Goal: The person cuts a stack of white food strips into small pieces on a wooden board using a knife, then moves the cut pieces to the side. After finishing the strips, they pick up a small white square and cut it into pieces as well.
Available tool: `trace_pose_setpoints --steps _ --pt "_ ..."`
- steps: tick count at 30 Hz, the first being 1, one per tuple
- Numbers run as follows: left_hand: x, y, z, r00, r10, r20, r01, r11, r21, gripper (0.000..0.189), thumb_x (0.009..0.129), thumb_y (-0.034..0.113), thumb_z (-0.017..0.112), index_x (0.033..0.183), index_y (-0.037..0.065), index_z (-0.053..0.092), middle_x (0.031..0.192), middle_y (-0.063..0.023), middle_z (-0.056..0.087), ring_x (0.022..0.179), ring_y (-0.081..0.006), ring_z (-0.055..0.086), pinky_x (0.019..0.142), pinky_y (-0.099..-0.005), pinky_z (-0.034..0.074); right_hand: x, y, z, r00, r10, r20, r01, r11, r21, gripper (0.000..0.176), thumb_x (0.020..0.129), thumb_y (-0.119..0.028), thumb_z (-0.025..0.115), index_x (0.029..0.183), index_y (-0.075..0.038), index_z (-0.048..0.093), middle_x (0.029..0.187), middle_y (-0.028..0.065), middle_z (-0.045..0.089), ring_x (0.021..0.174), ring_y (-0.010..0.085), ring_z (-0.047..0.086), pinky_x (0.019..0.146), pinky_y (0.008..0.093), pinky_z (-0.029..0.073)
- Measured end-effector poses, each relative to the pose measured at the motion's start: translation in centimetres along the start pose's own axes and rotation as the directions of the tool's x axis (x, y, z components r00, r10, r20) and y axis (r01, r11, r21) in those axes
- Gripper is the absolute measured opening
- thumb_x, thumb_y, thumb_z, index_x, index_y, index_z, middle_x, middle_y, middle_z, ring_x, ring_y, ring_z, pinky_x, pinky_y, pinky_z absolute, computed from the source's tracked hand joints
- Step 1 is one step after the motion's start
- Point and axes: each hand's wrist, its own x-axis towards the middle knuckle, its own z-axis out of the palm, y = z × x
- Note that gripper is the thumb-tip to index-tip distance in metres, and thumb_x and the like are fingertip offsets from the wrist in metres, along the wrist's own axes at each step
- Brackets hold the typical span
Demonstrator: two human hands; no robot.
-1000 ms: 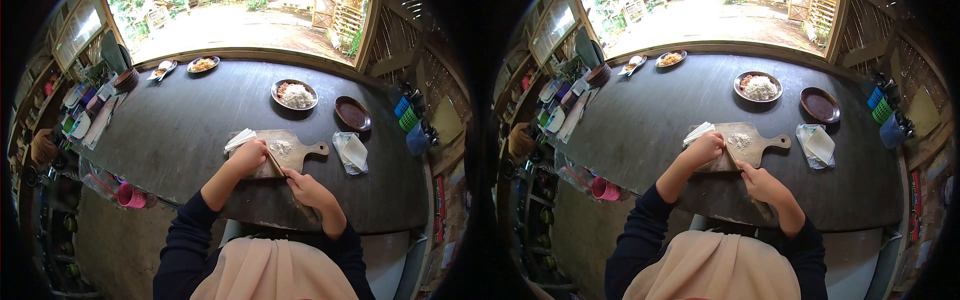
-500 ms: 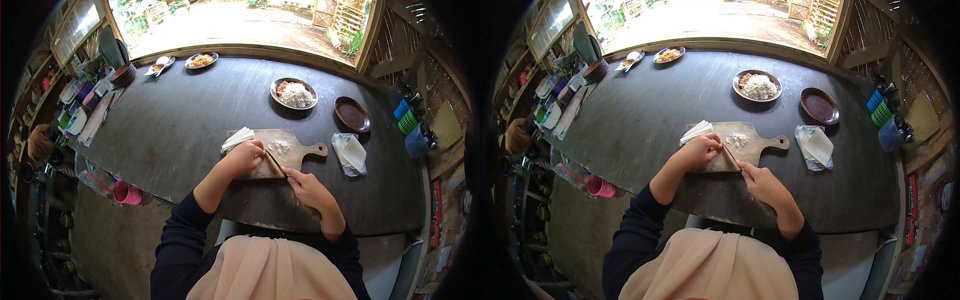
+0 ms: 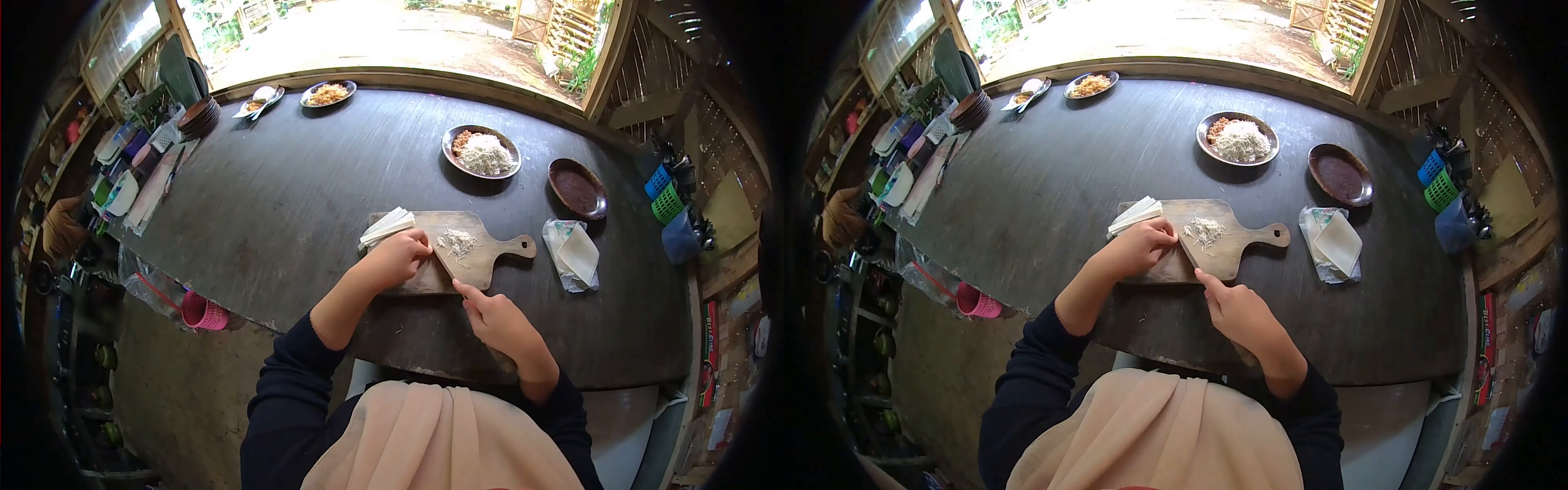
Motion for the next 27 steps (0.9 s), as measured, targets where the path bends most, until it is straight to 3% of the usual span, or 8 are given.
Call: trace_pose_setpoints --steps 3,6,9,11,20,21,23,27 --pt "-0.02 0.03 -0.03 0.999 -0.034 0.017 0.034 0.999 -0.004 0.017 0.085 -0.002 0.063 0.099 -0.003 0.071 0.098 -0.0118 0.065 0.082 -0.0271 0.064 0.076 -0.0346 0.051 -0.03 -0.19 0.07 1.000 0.006 0.013 -0.005 0.996 -0.094 0.040 0.096 -0.016 0.052 0.136 -0.013 0.054 0.067 0.0281 0.060 0.060 0.0440 0.062 0.060 0.0502 0.050" --pt "-0.02 0.12 -0.04 1.000 0.002 0.000 -0.002 0.999 0.039 0.016 0.085 -0.001 0.063 0.099 -0.003 0.071 0.098 -0.0115 0.065 0.082 -0.0270 0.064 0.075 -0.0345 0.051 -0.07 -0.30 -0.09 1.000 -0.004 0.004 0.004 0.999 -0.045 0.040 0.096 -0.015 0.054 0.136 -0.012 0.054 0.066 0.0281 0.059 0.059 0.0438 0.061 0.059 0.0486 0.050" --pt "0.05 0.24 -0.11 1.000 0.002 0.023 -0.004 0.998 0.055 0.016 0.085 -0.001 0.063 0.099 -0.003 0.071 0.097 -0.0113 0.065 0.081 -0.0267 0.064 0.075 -0.0344 0.051 -0.05 -0.33 -0.18 1.000 0.018 0.016 -0.020 0.993 0.119 0.040 0.095 -0.013 0.056 0.135 -0.010 0.055 0.066 0.0278 0.059 0.058 0.0436 0.061 0.059 0.0471 0.050" --pt "-0.04 0.05 0.05 1.000 0.008 0.016 -0.009 0.998 0.065 0.016 0.085 -0.001 0.063 0.099 -0.002 0.071 0.097 -0.0113 0.065 0.081 -0.0267 0.065 0.075 -0.0344 0.052 -0.13 -0.09 -0.10 0.999 -0.035 0.008 0.034 0.996 0.082 0.039 0.098 -0.012 0.055 0.137 -0.009 0.053 0.057 0.0181 0.059 0.045 0.0240 0.060 0.053 0.0350 0.050" --pt "-0.07 0.07 -0.18 0.999 -0.009 0.032 0.007 0.999 0.052 0.017 0.085 -0.002 0.064 0.100 -0.002 0.071 0.100 -0.0116 0.065 0.085 -0.0274 0.065 0.078 -0.0348 0.053 0.03 -0.14 -0.17 0.999 0.005 0.049 -0.010 0.994 0.107 0.039 0.099 -0.012 0.054 0.138 -0.010 0.053 0.055 0.0169 0.057 0.043 0.0220 0.058 0.051 0.0347 0.050" --pt "-0.06 0.10 -0.23 0.999 -0.009 0.035 0.007 0.999 0.047 0.017 0.085 -0.002 0.064 0.100 -0.002 0.071 0.099 -0.0119 0.065 0.085 -0.0277 0.065 0.078 -0.0349 0.053 0.04 -0.39 -0.34 0.999 0.008 0.049 -0.013 0.994 0.107 0.039 0.099 -0.012 0.054 0.138 -0.010 0.053 0.055 0.0169 0.057 0.043 0.0220 0.058 0.051 0.0347 0.050" --pt "-0.09 0.20 -0.28 1.000 -0.004 0.029 0.003 0.999 0.040 0.016 0.085 -0.002 0.064 0.099 -0.003 0.071 0.100 -0.0122 0.065 0.085 -0.0281 0.065 0.079 -0.0350 0.053 0.05 -0.92 -0.63 0.995 0.077 0.064 -0.086 0.982 0.167 0.040 0.095 -0.012 0.057 0.134 -0.009 0.055 0.064 0.0281 0.057 0.055 0.0430 0.059 0.058 0.0445 0.049" --pt "-0.11 0.43 -0.40 1.000 0.016 0.025 -0.017 0.998 0.053 0.016 0.084 -0.003 0.063 0.098 -0.003 0.070 0.100 -0.0131 0.064 0.086 -0.0295 0.065 0.079 -0.0356 0.052 0.11 -0.88 -0.14 0.998 0.046 0.034 -0.050 0.993 0.110 0.039 0.095 -0.012 0.055 0.134 -0.008 0.055 0.064 0.0280 0.057 0.055 0.0428 0.060 0.057 0.0452 0.049"
